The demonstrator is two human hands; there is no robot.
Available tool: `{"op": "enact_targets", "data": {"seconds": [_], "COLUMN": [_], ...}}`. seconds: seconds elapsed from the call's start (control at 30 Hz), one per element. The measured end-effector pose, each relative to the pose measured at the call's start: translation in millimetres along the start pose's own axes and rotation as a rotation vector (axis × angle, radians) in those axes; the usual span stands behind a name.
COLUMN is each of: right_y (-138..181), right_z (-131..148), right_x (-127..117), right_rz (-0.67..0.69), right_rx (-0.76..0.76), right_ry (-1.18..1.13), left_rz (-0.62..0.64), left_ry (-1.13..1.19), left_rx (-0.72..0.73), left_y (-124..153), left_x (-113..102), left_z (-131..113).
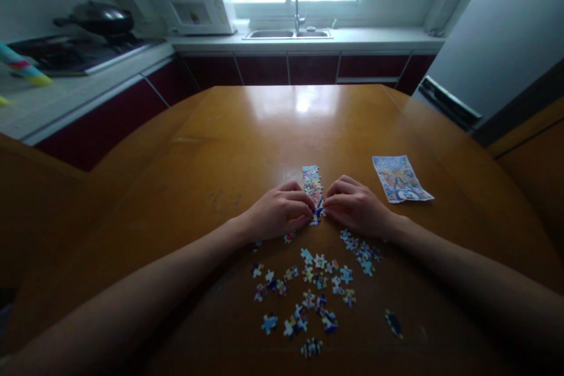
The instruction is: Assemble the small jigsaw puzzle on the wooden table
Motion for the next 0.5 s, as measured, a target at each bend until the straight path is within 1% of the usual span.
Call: {"op": "enact_targets", "data": {"seconds": [0.5], "right_y": [-0.3], "right_z": [3.7], "right_x": [4.3], "right_rz": [0.084], "right_rx": [-0.012], "right_ry": [0.045], "left_rz": [0.006], "left_ry": [-0.005], "left_rx": [0.014], "left_y": [1.2], "left_x": [0.7], "left_z": [1.8]}}
Point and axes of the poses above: each hand's wrist, its own y-axis away from the middle knuckle, its own x-axis out of the palm, z = x × y, the point moved 4 cm from there along -y, towards the middle knuckle, and after that the axes turned 12 degrees about -z, right-handed, at the moved point
